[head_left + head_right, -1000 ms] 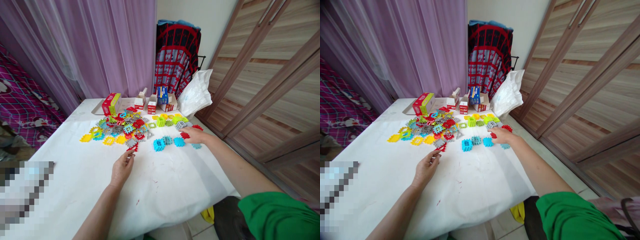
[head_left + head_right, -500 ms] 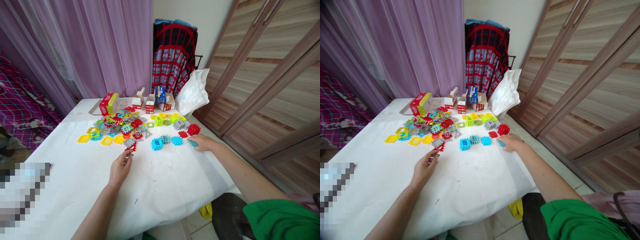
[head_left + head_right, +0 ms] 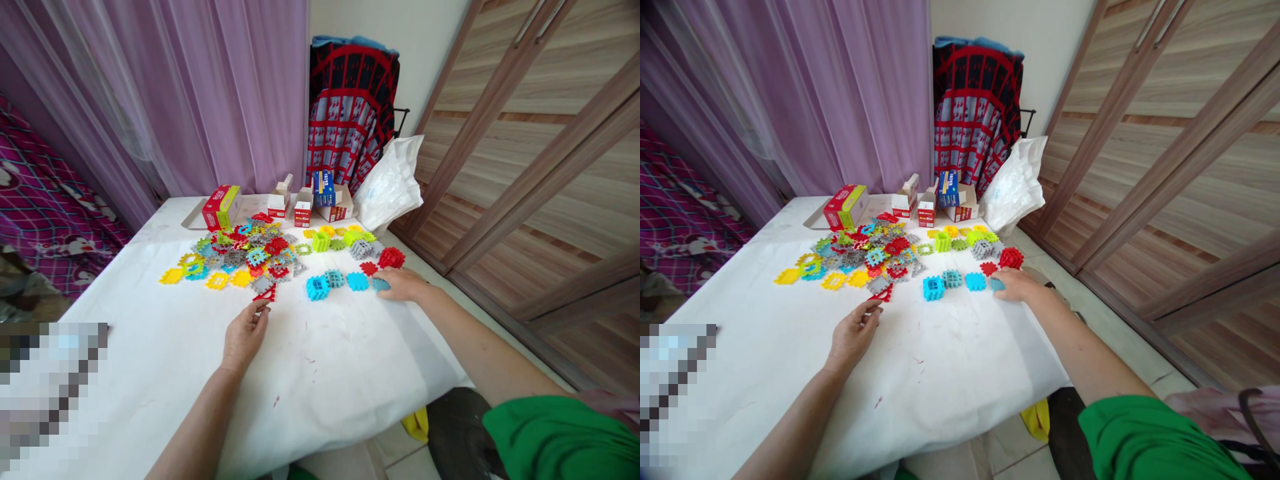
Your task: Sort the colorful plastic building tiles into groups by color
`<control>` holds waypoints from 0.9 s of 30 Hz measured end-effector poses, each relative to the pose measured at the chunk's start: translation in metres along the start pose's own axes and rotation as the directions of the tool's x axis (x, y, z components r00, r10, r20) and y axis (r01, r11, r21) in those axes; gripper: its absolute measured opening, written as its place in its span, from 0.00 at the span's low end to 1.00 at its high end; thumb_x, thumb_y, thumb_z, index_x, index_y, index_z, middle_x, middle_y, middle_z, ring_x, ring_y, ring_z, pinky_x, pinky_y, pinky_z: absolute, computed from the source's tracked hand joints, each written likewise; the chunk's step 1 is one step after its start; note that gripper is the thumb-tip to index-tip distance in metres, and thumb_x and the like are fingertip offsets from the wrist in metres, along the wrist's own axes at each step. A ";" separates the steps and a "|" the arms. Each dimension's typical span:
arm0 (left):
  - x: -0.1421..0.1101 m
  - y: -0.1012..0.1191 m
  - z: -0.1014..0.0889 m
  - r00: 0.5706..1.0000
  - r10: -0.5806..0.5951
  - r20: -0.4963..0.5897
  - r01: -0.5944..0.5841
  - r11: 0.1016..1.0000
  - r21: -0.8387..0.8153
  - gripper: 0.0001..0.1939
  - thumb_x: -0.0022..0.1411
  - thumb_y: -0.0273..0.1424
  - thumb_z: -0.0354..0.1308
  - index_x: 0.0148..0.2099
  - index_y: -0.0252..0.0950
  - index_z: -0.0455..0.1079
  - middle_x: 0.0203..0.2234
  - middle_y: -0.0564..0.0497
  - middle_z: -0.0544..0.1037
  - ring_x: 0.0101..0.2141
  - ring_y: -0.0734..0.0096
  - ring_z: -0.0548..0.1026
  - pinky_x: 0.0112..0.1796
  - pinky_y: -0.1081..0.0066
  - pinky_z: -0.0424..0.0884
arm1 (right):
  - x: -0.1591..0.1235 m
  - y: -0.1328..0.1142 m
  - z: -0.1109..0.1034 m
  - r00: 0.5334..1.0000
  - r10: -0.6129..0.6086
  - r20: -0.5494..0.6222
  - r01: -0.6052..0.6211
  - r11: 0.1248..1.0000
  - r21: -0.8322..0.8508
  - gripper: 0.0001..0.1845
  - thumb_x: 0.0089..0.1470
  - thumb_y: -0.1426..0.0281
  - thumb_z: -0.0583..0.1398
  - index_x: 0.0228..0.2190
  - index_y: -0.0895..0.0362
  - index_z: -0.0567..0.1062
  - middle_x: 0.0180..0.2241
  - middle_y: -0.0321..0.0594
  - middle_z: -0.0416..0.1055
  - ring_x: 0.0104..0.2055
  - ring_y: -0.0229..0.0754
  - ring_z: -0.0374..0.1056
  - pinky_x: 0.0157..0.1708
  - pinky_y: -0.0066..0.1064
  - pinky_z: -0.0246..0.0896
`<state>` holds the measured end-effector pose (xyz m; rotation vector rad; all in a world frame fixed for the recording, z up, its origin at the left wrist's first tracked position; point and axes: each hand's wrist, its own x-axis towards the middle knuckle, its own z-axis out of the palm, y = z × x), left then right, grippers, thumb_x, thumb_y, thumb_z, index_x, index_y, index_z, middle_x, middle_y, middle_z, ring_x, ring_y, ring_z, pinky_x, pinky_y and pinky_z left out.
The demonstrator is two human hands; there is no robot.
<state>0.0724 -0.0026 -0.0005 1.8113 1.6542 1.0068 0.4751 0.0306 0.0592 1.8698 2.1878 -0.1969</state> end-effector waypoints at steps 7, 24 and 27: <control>0.001 -0.001 0.002 1.000 -0.001 0.010 0.001 1.000 0.020 0.16 0.59 0.39 0.49 0.45 0.42 0.73 0.30 0.55 0.81 0.25 0.74 0.76 0.30 0.75 0.70 | -0.007 -0.035 -0.019 0.977 -0.099 -0.190 0.104 0.994 0.015 0.26 0.50 0.64 0.58 0.52 0.53 0.71 0.49 0.46 0.71 0.51 0.51 0.66 0.47 0.37 0.59; 0.002 -0.004 0.006 1.000 -0.003 0.004 0.004 0.997 -0.072 0.15 0.60 0.37 0.49 0.46 0.41 0.72 0.32 0.53 0.81 0.24 0.75 0.75 0.29 0.75 0.69 | 0.054 -0.155 -0.034 0.887 -0.440 -0.138 0.427 0.897 -0.116 0.39 0.43 0.62 0.64 0.57 0.56 0.63 0.43 0.49 0.70 0.49 0.53 0.63 0.50 0.38 0.50; 0.003 -0.003 0.006 0.999 -0.033 -0.007 0.032 0.994 -0.107 0.15 0.60 0.37 0.49 0.46 0.41 0.72 0.30 0.54 0.81 0.24 0.75 0.74 0.29 0.75 0.69 | 0.060 -0.174 -0.040 0.876 -0.455 -0.159 0.438 0.889 -0.134 0.40 0.44 0.61 0.63 0.58 0.57 0.62 0.43 0.49 0.70 0.50 0.54 0.62 0.51 0.40 0.49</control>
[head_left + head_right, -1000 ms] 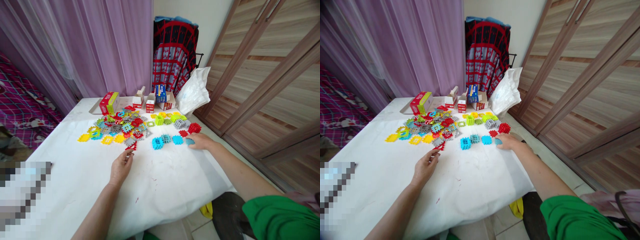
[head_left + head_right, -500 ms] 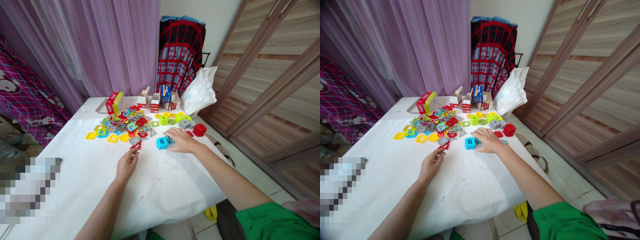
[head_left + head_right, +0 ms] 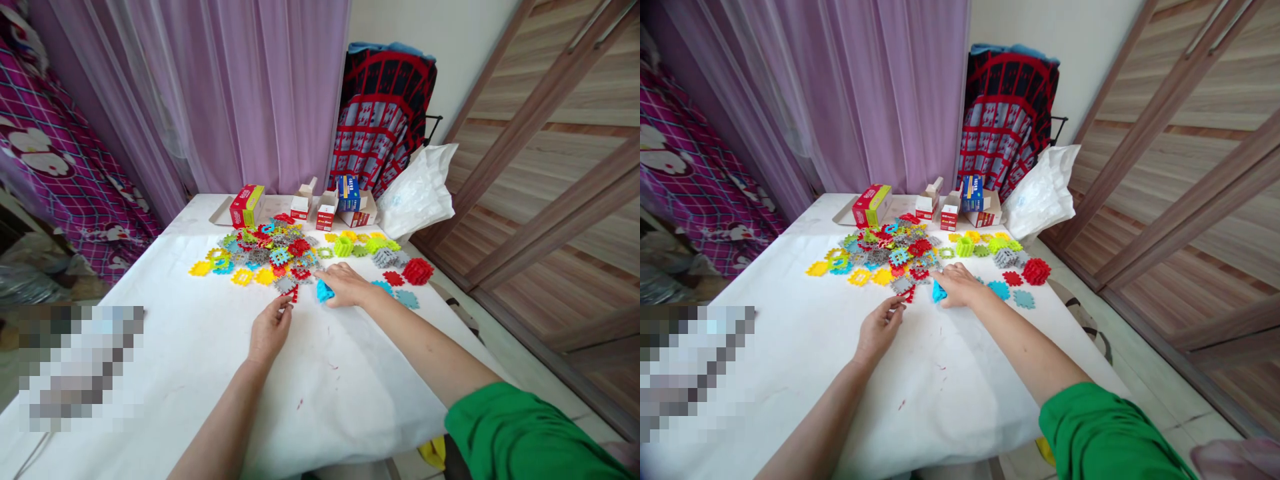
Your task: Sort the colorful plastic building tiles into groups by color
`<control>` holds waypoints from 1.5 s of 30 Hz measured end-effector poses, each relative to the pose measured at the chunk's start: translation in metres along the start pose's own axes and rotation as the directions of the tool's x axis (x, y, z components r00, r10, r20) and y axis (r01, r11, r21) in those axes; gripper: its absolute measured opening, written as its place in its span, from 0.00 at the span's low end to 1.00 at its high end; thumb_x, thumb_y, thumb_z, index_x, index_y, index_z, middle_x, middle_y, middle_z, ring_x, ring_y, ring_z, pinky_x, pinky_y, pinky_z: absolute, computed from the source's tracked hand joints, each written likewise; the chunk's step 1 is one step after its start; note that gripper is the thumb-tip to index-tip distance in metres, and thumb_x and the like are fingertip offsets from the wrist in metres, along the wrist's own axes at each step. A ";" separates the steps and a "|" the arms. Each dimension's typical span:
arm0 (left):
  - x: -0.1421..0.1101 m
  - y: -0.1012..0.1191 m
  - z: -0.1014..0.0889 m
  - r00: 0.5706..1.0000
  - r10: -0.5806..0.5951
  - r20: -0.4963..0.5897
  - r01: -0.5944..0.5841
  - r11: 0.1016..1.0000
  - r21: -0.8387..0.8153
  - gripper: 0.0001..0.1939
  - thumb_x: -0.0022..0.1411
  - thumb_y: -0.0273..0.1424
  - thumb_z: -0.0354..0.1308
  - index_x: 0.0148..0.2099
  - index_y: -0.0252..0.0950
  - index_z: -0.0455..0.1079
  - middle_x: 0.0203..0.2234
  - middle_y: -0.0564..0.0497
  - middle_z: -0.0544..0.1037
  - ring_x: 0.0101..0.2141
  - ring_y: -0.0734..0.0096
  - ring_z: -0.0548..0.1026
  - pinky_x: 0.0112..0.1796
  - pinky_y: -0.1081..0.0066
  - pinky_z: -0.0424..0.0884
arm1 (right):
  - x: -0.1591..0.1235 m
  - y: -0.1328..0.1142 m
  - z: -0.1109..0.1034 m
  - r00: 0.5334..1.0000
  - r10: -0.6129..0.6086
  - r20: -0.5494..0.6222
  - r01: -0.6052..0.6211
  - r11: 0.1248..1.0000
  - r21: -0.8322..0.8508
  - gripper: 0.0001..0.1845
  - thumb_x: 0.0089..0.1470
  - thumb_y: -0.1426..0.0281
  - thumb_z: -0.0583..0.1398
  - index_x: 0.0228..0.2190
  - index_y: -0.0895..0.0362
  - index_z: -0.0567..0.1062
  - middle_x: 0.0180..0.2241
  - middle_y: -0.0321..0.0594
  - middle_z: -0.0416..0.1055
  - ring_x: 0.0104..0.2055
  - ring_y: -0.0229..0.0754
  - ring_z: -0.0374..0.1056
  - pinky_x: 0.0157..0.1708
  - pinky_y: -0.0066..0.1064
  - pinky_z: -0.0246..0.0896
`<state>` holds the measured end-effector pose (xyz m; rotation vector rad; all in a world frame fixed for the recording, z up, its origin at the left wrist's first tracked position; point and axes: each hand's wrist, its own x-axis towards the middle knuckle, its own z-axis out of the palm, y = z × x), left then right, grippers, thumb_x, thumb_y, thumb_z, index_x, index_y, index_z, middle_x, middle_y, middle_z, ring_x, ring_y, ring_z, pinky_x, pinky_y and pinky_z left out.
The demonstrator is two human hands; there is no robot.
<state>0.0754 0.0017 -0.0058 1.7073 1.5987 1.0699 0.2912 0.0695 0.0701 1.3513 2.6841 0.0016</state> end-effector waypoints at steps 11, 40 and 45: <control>-0.001 0.000 -0.002 0.999 -0.019 0.031 0.019 1.000 0.005 0.15 0.62 0.36 0.48 0.48 0.41 0.71 0.30 0.55 0.80 0.23 0.76 0.73 0.29 0.75 0.69 | 0.015 0.001 -0.009 0.999 0.051 0.008 -0.051 0.994 0.099 0.42 0.48 0.55 0.61 0.61 0.53 0.57 0.58 0.51 0.63 0.58 0.57 0.58 0.53 0.44 0.51; 0.022 0.043 0.038 0.984 -0.093 0.154 -0.018 0.801 0.598 0.14 0.64 0.40 0.52 0.50 0.43 0.67 0.40 0.46 0.79 0.36 0.61 0.79 0.35 0.67 0.69 | -0.012 0.033 0.011 0.988 0.109 0.113 -0.110 0.994 -0.004 0.34 0.44 0.65 0.62 0.55 0.55 0.65 0.49 0.50 0.70 0.52 0.55 0.65 0.49 0.41 0.54; 0.030 0.045 0.047 0.988 -0.065 0.142 -0.037 0.787 0.616 0.14 0.64 0.40 0.51 0.48 0.41 0.68 0.40 0.45 0.80 0.36 0.60 0.79 0.33 0.67 0.69 | -0.011 0.040 0.013 0.984 0.128 0.123 -0.130 0.992 0.005 0.36 0.44 0.65 0.62 0.56 0.55 0.64 0.51 0.52 0.69 0.53 0.56 0.64 0.49 0.43 0.55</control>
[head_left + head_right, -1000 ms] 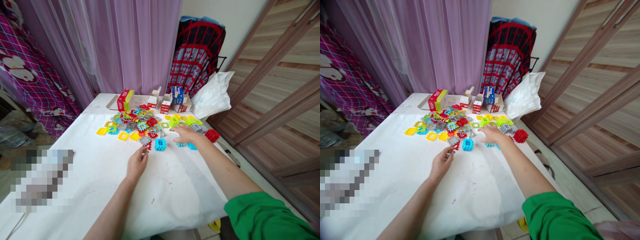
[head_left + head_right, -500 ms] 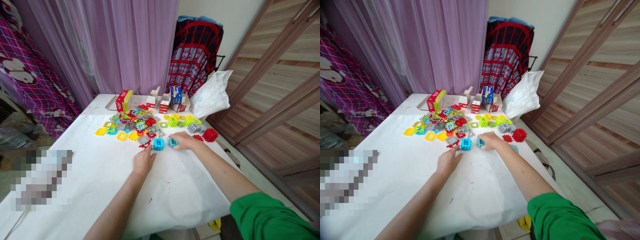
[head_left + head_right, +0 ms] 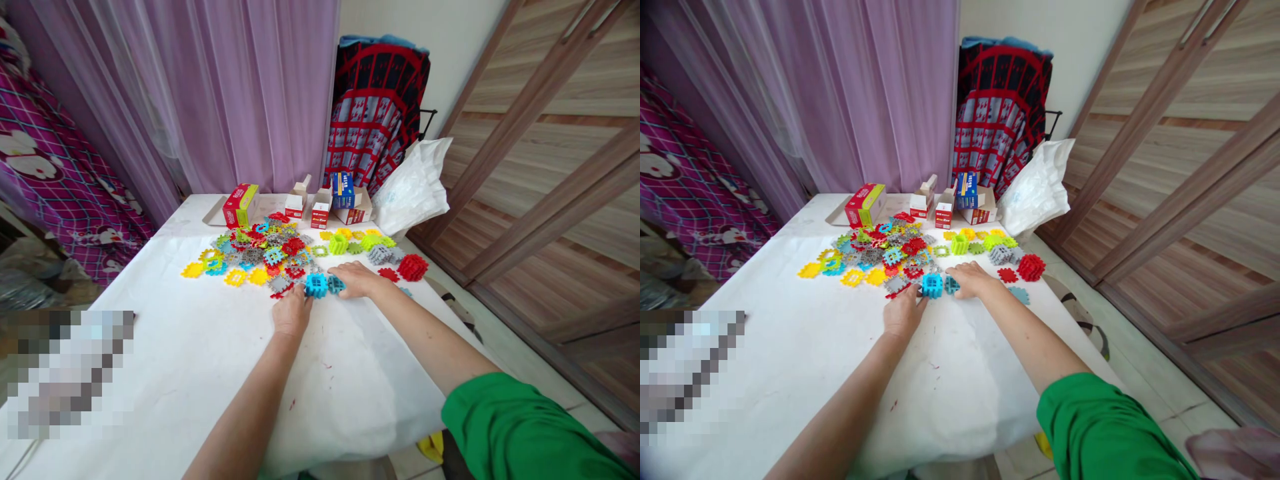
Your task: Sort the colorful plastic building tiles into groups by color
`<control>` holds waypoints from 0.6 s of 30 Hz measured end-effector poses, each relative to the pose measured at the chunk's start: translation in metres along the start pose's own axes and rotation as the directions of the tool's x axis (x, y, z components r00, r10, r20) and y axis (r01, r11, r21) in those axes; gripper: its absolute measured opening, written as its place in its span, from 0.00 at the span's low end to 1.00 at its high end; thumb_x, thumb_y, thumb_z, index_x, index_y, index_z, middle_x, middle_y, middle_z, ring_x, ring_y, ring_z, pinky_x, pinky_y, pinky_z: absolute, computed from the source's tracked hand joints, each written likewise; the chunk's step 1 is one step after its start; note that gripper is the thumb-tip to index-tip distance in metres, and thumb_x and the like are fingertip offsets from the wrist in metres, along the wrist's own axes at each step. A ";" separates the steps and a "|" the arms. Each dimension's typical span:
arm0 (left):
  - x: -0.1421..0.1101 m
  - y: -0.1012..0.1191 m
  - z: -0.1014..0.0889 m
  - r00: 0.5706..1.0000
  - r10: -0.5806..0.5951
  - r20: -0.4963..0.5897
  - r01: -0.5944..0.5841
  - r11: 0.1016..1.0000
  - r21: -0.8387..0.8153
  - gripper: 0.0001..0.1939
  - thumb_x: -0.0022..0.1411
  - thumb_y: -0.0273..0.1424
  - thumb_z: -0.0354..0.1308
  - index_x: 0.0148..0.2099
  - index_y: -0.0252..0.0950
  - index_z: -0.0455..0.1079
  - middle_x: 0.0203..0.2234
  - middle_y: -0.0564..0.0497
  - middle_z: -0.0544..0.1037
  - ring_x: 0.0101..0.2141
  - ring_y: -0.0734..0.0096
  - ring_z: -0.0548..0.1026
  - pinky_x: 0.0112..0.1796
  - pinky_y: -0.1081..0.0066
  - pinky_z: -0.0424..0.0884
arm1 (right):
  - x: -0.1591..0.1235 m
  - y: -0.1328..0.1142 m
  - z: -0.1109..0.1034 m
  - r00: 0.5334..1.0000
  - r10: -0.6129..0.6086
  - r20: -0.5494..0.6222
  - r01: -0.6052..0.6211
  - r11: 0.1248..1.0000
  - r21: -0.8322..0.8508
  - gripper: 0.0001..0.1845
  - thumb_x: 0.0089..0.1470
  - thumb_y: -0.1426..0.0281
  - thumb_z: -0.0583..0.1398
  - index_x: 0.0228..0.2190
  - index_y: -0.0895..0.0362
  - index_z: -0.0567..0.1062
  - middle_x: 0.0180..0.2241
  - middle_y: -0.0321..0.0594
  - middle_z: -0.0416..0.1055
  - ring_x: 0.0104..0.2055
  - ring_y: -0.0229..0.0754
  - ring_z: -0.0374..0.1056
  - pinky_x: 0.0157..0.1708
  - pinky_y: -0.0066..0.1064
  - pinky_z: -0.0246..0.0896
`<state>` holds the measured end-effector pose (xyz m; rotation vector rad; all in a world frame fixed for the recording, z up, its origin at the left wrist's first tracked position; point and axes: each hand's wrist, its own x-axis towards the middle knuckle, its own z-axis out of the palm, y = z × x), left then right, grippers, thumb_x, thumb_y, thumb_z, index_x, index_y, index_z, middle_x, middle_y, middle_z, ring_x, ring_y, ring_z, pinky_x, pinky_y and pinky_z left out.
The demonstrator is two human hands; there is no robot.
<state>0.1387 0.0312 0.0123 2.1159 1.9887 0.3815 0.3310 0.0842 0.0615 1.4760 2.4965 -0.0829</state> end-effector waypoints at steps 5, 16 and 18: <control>0.005 0.004 0.001 1.000 0.000 -0.003 0.000 0.999 -0.032 0.13 0.64 0.39 0.52 0.49 0.42 0.68 0.41 0.47 0.80 0.37 0.61 0.78 0.35 0.67 0.69 | -0.005 0.020 0.005 0.999 0.015 -0.035 -0.012 0.996 0.083 0.42 0.44 0.63 0.62 0.60 0.54 0.59 0.55 0.51 0.65 0.56 0.56 0.62 0.50 0.42 0.57; -0.011 -0.011 -0.002 0.995 0.080 -0.063 -0.091 0.974 -0.207 0.15 0.63 0.30 0.52 0.52 0.40 0.66 0.46 0.48 0.79 0.42 0.65 0.77 0.42 0.68 0.70 | -0.068 0.080 0.017 0.992 0.126 0.012 -0.126 0.992 0.004 0.35 0.43 0.63 0.62 0.55 0.52 0.68 0.51 0.46 0.71 0.52 0.54 0.65 0.48 0.40 0.58; -0.014 -0.013 -0.001 0.992 0.104 -0.075 -0.119 0.968 -0.222 0.15 0.63 0.28 0.52 0.52 0.40 0.66 0.46 0.48 0.79 0.42 0.66 0.77 0.44 0.68 0.70 | -0.069 0.073 0.019 0.991 0.137 0.009 -0.137 0.990 -0.018 0.36 0.43 0.65 0.61 0.56 0.52 0.67 0.52 0.48 0.70 0.53 0.55 0.64 0.49 0.41 0.57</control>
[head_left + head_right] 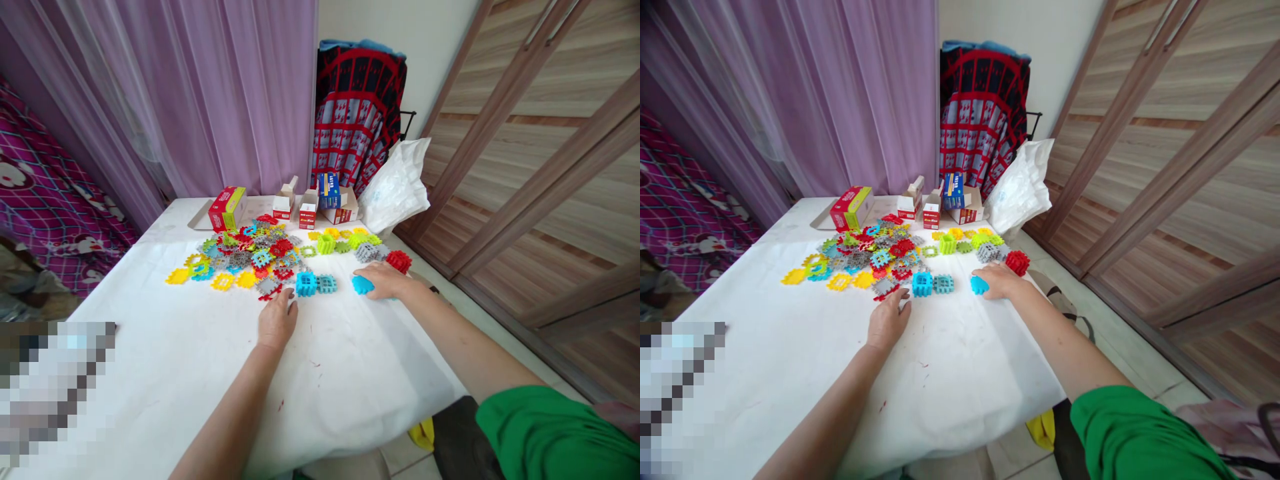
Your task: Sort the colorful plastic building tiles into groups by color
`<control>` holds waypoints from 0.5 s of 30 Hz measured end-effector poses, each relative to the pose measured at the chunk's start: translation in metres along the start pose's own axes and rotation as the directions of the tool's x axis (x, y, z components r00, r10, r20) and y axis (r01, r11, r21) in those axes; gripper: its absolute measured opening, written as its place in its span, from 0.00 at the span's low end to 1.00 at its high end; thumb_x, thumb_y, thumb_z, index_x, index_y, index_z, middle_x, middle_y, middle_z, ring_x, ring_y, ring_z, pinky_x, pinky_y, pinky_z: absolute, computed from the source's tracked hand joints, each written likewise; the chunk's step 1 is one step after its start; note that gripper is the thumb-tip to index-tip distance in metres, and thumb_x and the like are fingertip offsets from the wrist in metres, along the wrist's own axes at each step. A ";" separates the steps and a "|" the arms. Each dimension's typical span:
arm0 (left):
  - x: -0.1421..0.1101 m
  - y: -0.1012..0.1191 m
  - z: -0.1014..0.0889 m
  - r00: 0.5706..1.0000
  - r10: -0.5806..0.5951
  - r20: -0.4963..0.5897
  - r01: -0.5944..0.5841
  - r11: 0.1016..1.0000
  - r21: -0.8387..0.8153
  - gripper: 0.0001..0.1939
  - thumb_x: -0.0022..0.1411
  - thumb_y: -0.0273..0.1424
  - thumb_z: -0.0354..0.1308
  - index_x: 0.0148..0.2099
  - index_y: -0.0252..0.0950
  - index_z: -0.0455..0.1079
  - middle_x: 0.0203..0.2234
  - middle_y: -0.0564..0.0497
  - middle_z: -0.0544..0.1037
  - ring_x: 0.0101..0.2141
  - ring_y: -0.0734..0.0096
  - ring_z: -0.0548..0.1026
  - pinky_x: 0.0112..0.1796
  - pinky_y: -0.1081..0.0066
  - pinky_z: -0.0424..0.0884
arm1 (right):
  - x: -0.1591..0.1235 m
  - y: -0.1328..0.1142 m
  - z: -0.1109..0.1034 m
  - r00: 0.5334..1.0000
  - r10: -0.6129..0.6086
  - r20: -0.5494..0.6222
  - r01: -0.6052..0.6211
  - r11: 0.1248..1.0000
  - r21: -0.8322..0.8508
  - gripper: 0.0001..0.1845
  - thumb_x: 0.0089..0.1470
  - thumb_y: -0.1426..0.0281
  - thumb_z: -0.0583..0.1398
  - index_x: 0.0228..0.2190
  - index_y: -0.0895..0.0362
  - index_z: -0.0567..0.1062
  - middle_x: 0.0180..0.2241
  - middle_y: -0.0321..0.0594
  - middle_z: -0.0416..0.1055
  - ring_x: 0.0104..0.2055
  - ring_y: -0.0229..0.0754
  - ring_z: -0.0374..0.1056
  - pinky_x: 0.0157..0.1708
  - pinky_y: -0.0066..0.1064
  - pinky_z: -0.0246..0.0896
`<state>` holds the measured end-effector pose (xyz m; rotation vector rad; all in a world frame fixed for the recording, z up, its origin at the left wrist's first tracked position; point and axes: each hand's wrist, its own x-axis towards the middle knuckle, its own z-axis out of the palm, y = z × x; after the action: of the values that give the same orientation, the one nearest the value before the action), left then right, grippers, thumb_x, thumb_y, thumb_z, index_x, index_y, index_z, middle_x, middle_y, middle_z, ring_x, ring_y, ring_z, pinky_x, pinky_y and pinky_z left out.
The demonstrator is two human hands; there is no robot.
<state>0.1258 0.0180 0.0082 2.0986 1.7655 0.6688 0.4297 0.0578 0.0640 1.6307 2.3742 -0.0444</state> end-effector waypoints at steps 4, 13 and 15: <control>-0.006 -0.003 0.001 0.998 0.052 -0.023 -0.052 0.998 -0.024 0.16 0.62 0.26 0.52 0.52 0.39 0.67 0.45 0.48 0.79 0.43 0.66 0.77 0.47 0.68 0.69 | 0.005 -0.010 -0.003 1.000 0.004 0.013 -0.004 1.000 -0.019 0.36 0.43 0.66 0.60 0.56 0.55 0.66 0.50 0.50 0.71 0.51 0.56 0.65 0.48 0.42 0.56; -0.009 -0.007 0.004 0.994 0.084 -0.073 -0.088 0.995 -0.047 0.15 0.61 0.25 0.52 0.50 0.38 0.69 0.42 0.47 0.80 0.42 0.65 0.77 0.46 0.67 0.70 | 0.022 -0.038 -0.012 1.000 -0.020 0.005 0.020 1.000 -0.012 0.36 0.45 0.64 0.61 0.57 0.53 0.65 0.50 0.49 0.71 0.53 0.56 0.64 0.50 0.43 0.55; -0.008 -0.008 0.005 0.993 0.086 -0.082 -0.091 0.994 -0.057 0.15 0.61 0.25 0.52 0.49 0.38 0.69 0.42 0.47 0.80 0.41 0.65 0.77 0.46 0.66 0.71 | 0.021 -0.037 -0.014 1.000 -0.019 0.016 0.019 1.000 0.011 0.39 0.45 0.63 0.62 0.59 0.54 0.63 0.52 0.50 0.70 0.55 0.56 0.63 0.51 0.43 0.56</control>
<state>0.1206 0.0115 -0.0012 2.1476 1.6788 0.8306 0.3856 0.0656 0.0677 1.6074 2.3818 -0.0740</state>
